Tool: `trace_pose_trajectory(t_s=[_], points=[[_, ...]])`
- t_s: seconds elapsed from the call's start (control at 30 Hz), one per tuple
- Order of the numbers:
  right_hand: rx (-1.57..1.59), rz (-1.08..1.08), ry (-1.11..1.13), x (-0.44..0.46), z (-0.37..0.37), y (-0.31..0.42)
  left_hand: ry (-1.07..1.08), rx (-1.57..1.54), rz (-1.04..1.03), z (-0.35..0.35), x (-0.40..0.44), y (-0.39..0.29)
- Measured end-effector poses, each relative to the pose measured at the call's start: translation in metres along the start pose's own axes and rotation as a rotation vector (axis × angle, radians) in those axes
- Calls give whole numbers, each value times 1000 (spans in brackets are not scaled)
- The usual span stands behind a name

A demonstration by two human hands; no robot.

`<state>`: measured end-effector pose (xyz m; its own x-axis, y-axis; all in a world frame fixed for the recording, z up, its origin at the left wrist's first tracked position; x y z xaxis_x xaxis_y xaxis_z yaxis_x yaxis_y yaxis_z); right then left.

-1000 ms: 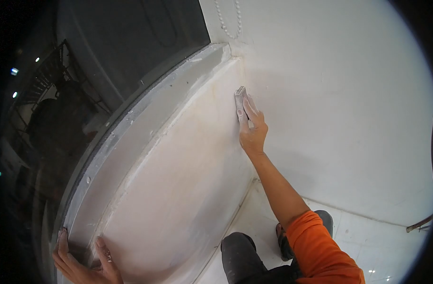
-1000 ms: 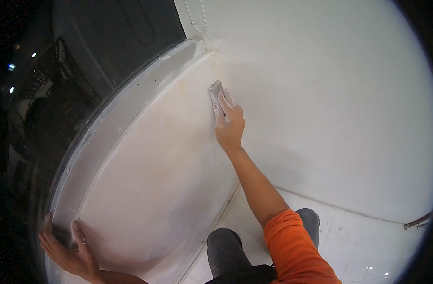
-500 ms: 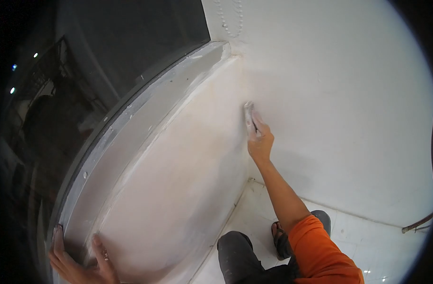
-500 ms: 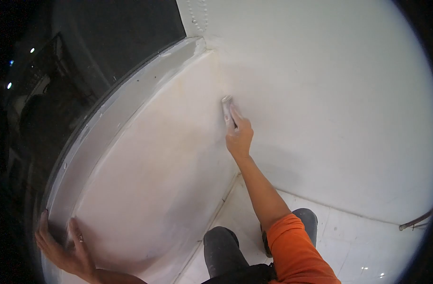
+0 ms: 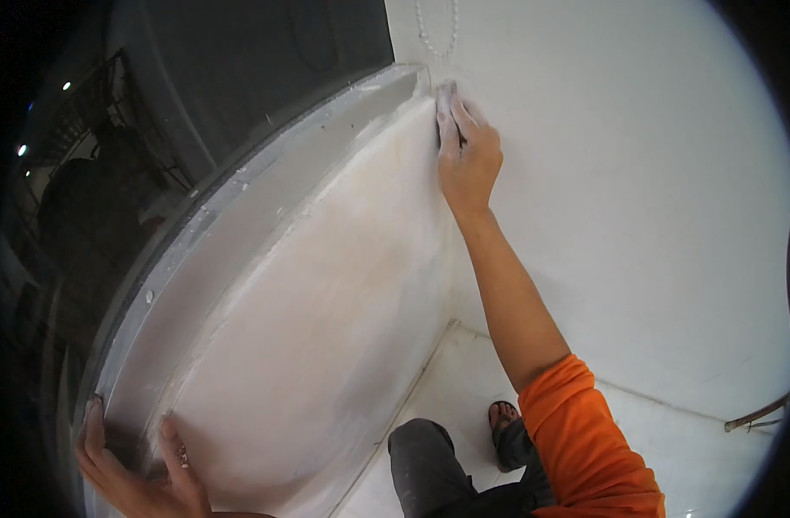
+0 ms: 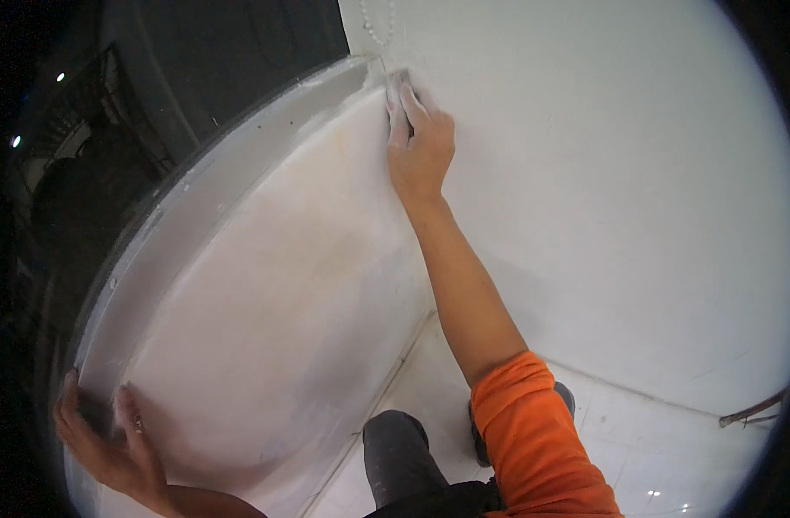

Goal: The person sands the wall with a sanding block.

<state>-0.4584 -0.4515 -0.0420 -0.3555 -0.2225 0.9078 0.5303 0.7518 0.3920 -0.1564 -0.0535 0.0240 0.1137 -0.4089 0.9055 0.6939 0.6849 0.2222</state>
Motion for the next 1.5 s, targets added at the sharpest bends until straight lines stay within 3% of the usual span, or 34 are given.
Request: trace_pose_trajectory(t_s=[0.2, 0.27, 0.6, 0.7, 0.73, 0.77, 0.83, 0.9, 1.0, 1.13, 1.5], points=[[-173, 124, -95, -16, -2, -8, -8, 42, -59, -3, 7, -3], [-190, 114, -89, -15, -1, -6, -244, -134, -146, 6, 17, -15], [-336, -83, 65, -109, 19, -35, -216, -164, -147, 9, 21, -22], [-234, -74, 7, -153, 25, -56, -246, -153, -186, 10, 15, -20], [-234, -75, 7, -157, 29, -54, -137, -75, -112, 1, 3, -3], [-244, -153, 50, -160, 31, -55, -28, 3, -37, -6, -4, 8], [-253, -227, 87, -172, 39, -56, -28, 3, -58, -7, -4, 11], [-24, -441, 94, -185, 44, -63, -39, 3, -74, -6, -2, 8], [76, -599, 88, -182, 49, -58, -26, 58, -46, -4, -1, 9], [120, -550, 107, -181, 48, -58, 17, 26, -47, -5, 1, 6], [231, -872, 373, -207, 114, -70, -65, -67, -21, 0, 4, 2]])
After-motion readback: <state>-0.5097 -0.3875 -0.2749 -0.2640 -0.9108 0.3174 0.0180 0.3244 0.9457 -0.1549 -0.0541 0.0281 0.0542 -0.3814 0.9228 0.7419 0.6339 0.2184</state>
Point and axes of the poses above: each hand's wrist, its own x-axis towards the middle knuckle, its own z-axis out of the back of the hand, y = z × x, the point moved 4 cm from there along x, towards the middle knuckle, and after that the axes turned 7 degrees about x, right-handed, at the moved point
